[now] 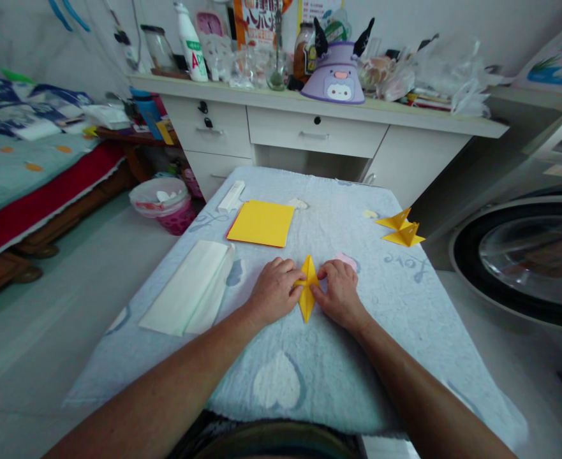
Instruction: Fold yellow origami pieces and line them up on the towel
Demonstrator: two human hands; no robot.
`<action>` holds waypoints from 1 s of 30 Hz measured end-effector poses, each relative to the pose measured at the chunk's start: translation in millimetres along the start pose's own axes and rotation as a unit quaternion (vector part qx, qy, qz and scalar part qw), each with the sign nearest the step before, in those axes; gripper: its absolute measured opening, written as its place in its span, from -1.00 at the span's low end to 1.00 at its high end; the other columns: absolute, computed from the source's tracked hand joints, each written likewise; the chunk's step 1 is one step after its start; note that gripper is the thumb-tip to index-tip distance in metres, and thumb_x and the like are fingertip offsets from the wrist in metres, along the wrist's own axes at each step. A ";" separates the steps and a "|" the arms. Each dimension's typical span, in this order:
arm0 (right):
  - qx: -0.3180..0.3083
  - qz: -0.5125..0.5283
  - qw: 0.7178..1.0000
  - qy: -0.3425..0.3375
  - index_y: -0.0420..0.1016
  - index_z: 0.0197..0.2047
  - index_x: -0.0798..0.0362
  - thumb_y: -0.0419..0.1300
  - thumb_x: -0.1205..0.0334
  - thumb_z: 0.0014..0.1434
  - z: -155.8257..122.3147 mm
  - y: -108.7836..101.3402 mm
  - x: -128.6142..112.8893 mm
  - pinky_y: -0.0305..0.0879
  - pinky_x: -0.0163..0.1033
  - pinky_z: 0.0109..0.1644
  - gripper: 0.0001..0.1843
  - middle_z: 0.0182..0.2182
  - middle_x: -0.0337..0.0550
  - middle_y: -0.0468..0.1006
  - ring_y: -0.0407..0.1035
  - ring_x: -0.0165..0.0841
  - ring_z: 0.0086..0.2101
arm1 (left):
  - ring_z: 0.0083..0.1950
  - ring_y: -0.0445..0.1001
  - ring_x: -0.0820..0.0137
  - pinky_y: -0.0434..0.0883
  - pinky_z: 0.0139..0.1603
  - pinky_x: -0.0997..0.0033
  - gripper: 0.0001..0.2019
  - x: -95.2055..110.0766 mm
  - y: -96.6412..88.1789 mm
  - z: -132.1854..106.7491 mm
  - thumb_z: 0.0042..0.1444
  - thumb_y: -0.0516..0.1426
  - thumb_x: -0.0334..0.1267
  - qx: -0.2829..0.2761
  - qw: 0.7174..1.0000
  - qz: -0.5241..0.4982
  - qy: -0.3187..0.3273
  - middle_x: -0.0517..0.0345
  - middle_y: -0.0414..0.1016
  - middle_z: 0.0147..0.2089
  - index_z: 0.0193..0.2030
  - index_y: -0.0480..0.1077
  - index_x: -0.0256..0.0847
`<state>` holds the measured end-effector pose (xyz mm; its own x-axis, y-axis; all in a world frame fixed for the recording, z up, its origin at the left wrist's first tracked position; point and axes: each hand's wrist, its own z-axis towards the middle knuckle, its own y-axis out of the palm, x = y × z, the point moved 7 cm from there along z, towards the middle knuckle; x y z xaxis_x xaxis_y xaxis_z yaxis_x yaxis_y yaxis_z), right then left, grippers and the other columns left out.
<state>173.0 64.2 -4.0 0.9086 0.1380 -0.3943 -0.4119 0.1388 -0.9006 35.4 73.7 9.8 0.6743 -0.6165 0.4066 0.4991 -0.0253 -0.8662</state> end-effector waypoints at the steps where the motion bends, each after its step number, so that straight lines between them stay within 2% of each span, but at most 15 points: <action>1: -0.001 0.010 1.000 -0.001 0.39 -0.24 0.05 0.17 0.19 0.06 0.3 -0.2 0.5 0.08 -0.04 0.02 -0.82 -0.20 -0.07 0.42 0.22 -0.15 -0.12 | -0.11 0.35 0.24 0.33 -0.05 0.23 -0.85 0.9 0.7 -0.2 0.12 0.15 -0.36 -0.003 1.000 0.003 0.001 0.08 0.45 -0.21 -0.17 0.49 -0.17; 7: 0.004 0.025 1.000 0.008 0.42 -0.21 0.05 0.19 0.19 0.08 -0.7 -1.2 1.5 0.10 -0.05 0.01 -0.81 -0.21 -0.06 0.45 0.24 -0.14 -0.11 | -0.12 0.37 0.25 0.35 -0.08 0.25 -0.83 -0.5 4.7 -0.3 0.14 0.13 -0.37 -0.009 1.000 -0.012 -0.011 0.09 0.49 -0.20 -0.14 0.47 -0.17; 11: 0.019 0.005 1.000 -0.003 0.43 -0.04 0.05 0.22 0.17 0.07 -2.5 -2.1 -1.3 0.11 -0.01 0.03 -0.63 -0.08 0.02 0.43 0.23 -0.09 -0.06 | -0.11 0.38 0.25 0.36 -0.07 0.26 -0.83 -2.0 6.2 -0.2 0.14 0.13 -0.39 -0.012 1.000 -0.014 -0.012 0.09 0.50 -0.20 -0.13 0.47 -0.18; 15: 0.008 0.020 0.999 -0.029 0.45 -0.02 0.02 0.22 0.20 0.08 -2.2 -1.5 -5.1 0.09 0.02 0.08 -0.64 -0.01 0.01 0.42 0.22 -0.08 -0.02 | -0.12 0.41 0.25 0.37 -0.08 0.26 -0.82 -3.5 7.7 0.0 0.14 0.12 -0.41 -0.015 1.000 -0.020 -0.016 0.09 0.50 -0.21 -0.14 0.47 -0.18; 20: 0.005 0.089 0.995 -0.040 0.40 -0.08 0.04 0.17 0.28 0.08 -2.6 -3.6 -7.3 0.16 -0.01 0.06 -0.72 -0.11 -0.02 0.48 0.28 -0.15 -0.06 | -0.11 0.44 0.28 0.37 -0.07 0.29 -0.82 -4.9 6.6 -0.3 0.11 0.12 -0.43 0.000 0.998 -0.051 -0.031 0.11 0.50 -0.20 -0.16 0.44 -0.16; 25: 0.014 0.177 0.982 -0.057 0.36 -0.10 0.02 0.14 0.29 0.13 -5.1 -7.6 -13.3 0.24 -0.07 0.00 -0.77 -0.22 -0.10 0.51 0.35 -0.23 -0.16 | -0.20 0.45 0.34 0.36 -0.14 0.33 -0.92 -5.2 0.4 0.0 0.13 0.12 -0.40 0.021 0.992 -0.113 -0.056 0.16 0.49 -0.28 -0.25 0.38 -0.16; 28: 0.022 0.246 0.967 -0.061 0.33 -0.06 0.01 0.15 0.28 0.14 -7.3 -13.3 -17.1 0.30 -0.13 -0.02 -0.74 -0.20 -0.11 0.50 0.37 -0.27 -0.16 | -0.29 0.43 0.40 0.35 -0.24 0.41 -0.99 -6.7 -1.8 -0.3 0.15 0.11 -0.34 0.034 0.976 -0.197 -0.086 0.21 0.45 -0.33 -0.30 0.34 -0.16; 30: 0.020 0.286 0.955 -0.074 0.32 -0.03 0.01 0.15 0.27 0.15 -9.7 -18.0 -21.5 0.32 -0.15 -0.01 -0.72 -0.18 -0.11 0.48 0.38 -0.29 -0.15 | -0.35 0.39 0.44 0.32 -0.31 0.46 -0.93 -8.9 -1.8 -1.1 0.14 0.12 -0.31 0.049 0.959 -0.254 -0.112 0.26 0.41 -0.39 -0.35 0.31 -0.17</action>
<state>161.6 49.3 19.0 0.5154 0.3397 -0.7867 -0.8430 0.0358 -0.5367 27.9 78.4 7.4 0.4249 -0.3595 0.8308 0.8354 -0.1978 -0.5128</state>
